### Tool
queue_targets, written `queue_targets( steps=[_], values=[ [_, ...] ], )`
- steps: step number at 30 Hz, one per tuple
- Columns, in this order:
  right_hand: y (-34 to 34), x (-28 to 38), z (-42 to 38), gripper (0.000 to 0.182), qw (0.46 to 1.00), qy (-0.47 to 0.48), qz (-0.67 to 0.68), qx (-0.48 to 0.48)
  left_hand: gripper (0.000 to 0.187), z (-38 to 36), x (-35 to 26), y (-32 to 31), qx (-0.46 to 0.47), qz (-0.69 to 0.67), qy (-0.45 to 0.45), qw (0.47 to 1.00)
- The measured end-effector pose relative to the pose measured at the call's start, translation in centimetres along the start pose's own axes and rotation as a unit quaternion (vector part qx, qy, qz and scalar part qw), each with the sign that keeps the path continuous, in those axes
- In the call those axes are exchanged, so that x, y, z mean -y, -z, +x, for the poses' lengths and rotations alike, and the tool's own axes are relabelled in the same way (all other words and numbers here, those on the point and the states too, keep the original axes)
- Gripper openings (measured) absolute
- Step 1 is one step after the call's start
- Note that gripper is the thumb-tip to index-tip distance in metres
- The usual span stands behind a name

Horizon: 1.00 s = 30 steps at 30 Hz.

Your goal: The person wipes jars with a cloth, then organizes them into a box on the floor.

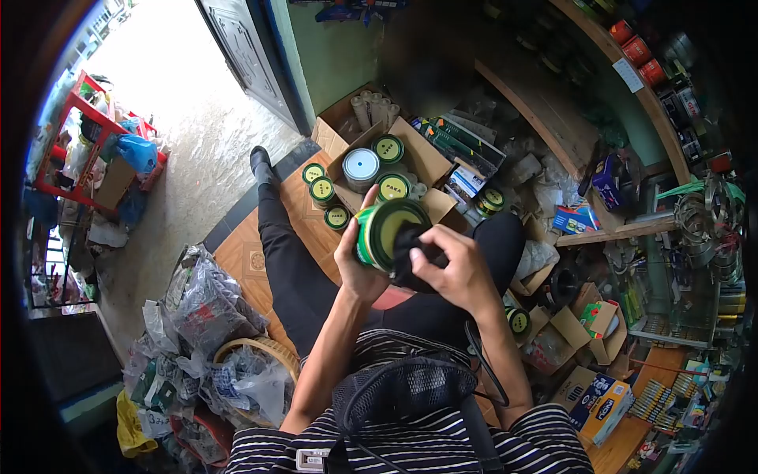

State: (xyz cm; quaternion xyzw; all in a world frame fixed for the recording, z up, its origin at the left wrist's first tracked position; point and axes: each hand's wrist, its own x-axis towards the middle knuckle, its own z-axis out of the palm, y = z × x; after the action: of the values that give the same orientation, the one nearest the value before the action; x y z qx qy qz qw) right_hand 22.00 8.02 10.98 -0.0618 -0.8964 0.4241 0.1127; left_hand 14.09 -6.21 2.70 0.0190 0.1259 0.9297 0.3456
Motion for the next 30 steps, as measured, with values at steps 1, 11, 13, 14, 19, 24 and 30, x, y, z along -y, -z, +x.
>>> queue_targets(
  steps=[1,11,13,14,19,24,30],
  values=[
    [0.3,-0.4,0.0,0.021,0.999,-0.034,-0.023,-0.013,0.069,-0.1,0.0,0.0,0.015,0.015,0.022,1.000],
    [-0.5,-1.5,1.0,0.023,0.996,-0.022,-0.071,-0.045,0.063,0.1,0.6,-0.3,-0.059,-0.011,0.030,0.998],
    [-0.2,-1.3,2.9,0.023,0.988,-0.055,-0.118,-0.081,0.062,-0.2,1.3,0.0,-0.064,-0.028,0.090,0.993],
    [-0.6,-0.6,3.6,0.023,0.990,-0.011,-0.112,-0.091,0.061,0.0,1.6,0.0,-0.101,-0.039,0.105,0.989],
    [-0.7,1.1,1.5,0.025,0.994,0.057,-0.027,0.092,0.062,0.0,-0.7,0.9,-0.049,0.027,0.021,0.998],
    [-1.3,-0.6,3.5,0.023,0.996,-0.017,-0.059,-0.064,0.067,0.0,-0.2,0.4,-0.061,0.020,0.034,0.997],
    [-1.2,-0.6,1.9,0.024,0.997,0.008,-0.055,0.055,0.068,0.1,-1.1,1.1,-0.020,0.061,0.000,0.998]
  ],
)
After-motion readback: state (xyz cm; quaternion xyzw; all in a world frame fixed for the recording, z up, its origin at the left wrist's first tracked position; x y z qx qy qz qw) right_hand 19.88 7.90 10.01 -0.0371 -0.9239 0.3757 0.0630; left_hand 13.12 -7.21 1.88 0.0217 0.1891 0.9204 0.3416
